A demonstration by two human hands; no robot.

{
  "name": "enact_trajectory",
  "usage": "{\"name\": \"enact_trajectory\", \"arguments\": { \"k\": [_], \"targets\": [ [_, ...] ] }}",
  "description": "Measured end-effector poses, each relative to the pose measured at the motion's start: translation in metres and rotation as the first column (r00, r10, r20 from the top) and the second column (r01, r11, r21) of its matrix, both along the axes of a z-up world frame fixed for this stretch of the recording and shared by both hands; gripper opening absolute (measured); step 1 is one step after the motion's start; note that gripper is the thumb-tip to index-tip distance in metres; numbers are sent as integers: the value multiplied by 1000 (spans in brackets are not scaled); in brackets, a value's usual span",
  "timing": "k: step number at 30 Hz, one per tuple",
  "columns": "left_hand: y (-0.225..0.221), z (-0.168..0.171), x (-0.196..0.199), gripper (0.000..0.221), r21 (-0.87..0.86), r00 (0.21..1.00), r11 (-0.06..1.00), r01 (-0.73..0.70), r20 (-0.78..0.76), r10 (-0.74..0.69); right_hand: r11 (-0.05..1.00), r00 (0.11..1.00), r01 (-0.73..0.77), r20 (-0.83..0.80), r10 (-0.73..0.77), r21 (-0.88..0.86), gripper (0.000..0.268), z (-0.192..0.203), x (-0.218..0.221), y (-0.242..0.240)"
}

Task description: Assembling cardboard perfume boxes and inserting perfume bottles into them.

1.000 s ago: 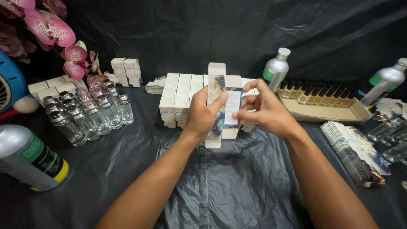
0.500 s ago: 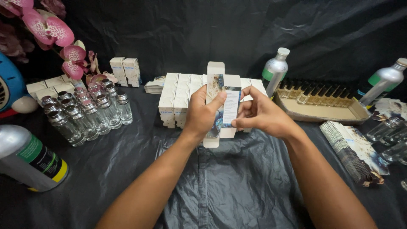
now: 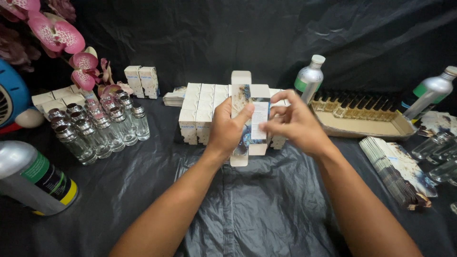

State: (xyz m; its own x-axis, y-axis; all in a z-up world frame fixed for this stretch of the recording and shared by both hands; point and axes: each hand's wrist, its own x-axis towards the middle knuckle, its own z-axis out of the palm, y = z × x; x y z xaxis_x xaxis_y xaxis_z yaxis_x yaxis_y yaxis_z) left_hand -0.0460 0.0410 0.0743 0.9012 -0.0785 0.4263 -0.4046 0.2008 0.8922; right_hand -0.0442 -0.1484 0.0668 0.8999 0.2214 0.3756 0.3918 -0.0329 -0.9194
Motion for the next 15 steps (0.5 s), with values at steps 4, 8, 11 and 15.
{"name": "enact_trajectory", "arguments": {
  "k": [4,8,11,15],
  "targets": [
    [2,0,5,14,-13,999,1000,3,-35,-4,997,997,-57,-62,53,-53,65,2,-2,3],
    [14,1,16,56,131,897,913,-386,283,338,995,999,41,-27,-43,-93,69,12,-8,-4],
    [31,26,8,58,230,666,755,-614,665,339,986,997,65,-20,-69,-154,68,20,-14,-9],
    [46,56,-15,69,816,940,576,59,149,-308,960,999,23,-16,-28,-281,71,33,-29,0]
  ]
}}
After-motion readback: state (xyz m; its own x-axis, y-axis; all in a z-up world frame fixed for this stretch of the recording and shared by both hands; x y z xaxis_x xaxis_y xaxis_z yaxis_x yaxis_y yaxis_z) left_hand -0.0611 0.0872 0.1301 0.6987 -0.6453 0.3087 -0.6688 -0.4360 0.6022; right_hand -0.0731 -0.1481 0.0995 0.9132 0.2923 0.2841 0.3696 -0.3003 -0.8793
